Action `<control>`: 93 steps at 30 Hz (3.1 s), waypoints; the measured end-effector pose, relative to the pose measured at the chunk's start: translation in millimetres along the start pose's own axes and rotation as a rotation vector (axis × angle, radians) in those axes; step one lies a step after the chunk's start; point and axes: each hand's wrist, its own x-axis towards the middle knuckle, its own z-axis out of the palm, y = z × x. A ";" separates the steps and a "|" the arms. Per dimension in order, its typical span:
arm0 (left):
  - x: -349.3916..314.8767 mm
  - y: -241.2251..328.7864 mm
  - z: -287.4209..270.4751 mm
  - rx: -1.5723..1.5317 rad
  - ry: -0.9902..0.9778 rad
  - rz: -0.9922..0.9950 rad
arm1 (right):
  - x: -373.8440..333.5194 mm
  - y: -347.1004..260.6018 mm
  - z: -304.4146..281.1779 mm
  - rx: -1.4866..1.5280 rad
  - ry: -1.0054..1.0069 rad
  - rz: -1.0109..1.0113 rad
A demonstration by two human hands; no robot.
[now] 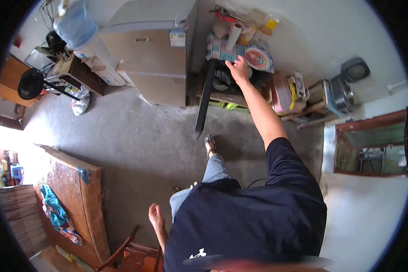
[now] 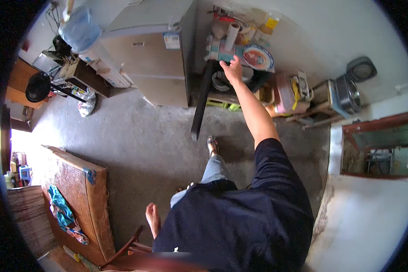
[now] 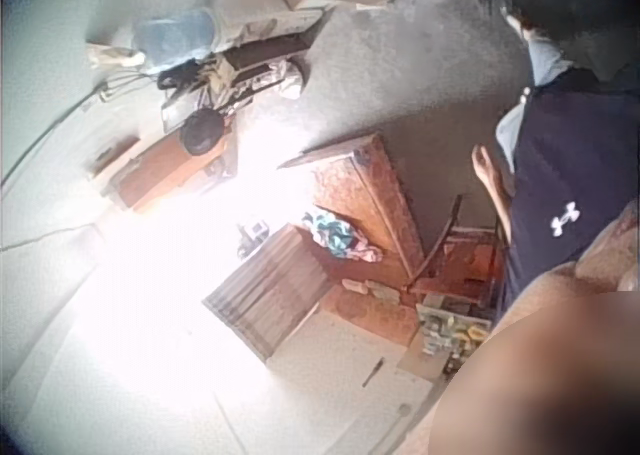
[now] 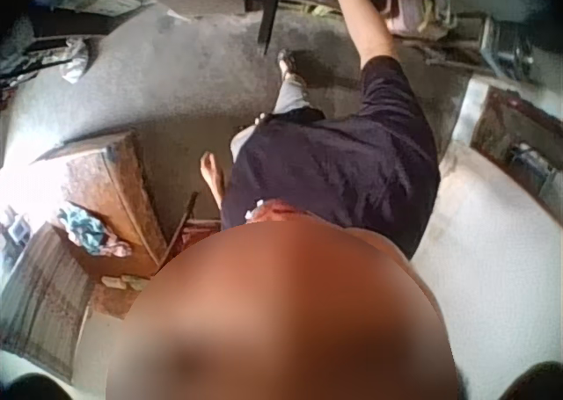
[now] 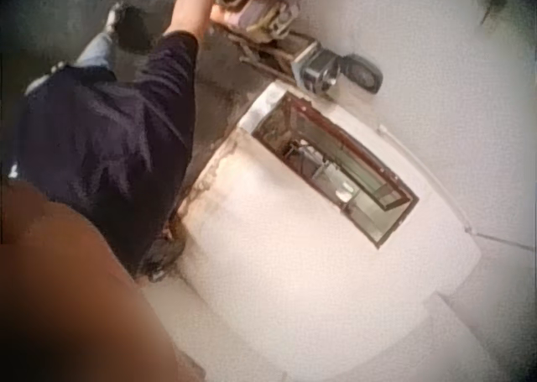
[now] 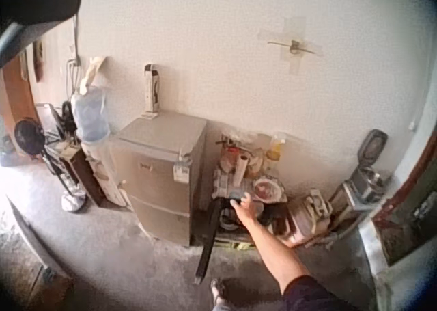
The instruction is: Peeling and removing seeds from a melon, wrapping it in plastic wrap, and storing it in the refrigerator.
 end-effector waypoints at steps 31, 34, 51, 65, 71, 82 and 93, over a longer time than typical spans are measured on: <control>60.4 490.9 226.0 0.009 -0.268 0.735 | -117.0 -103.7 -20.4 0.872 -0.846 0.364; 53.3 471.3 211.9 -0.006 -0.287 0.671 | -136.7 -113.9 -25.4 0.776 -0.834 0.309; 12.4 409.3 40.5 -1.096 -0.612 0.383 | -197.7 -124.0 -11.9 1.296 -1.167 0.600; 51.3 244.4 -124.1 -0.753 -0.017 0.214 | -215.3 -133.7 -5.1 0.882 -1.053 0.571; 67.1 322.0 -28.2 0.259 0.419 0.673 | -190.7 -165.8 -22.0 0.746 -1.177 0.397; 84.4 425.8 139.1 -0.047 -0.753 0.581 | -142.2 -181.8 -74.7 0.646 -1.106 0.265; 109.2 389.0 120.3 -0.061 0.093 0.353 | -2.9 -54.2 -93.4 0.158 0.112 0.038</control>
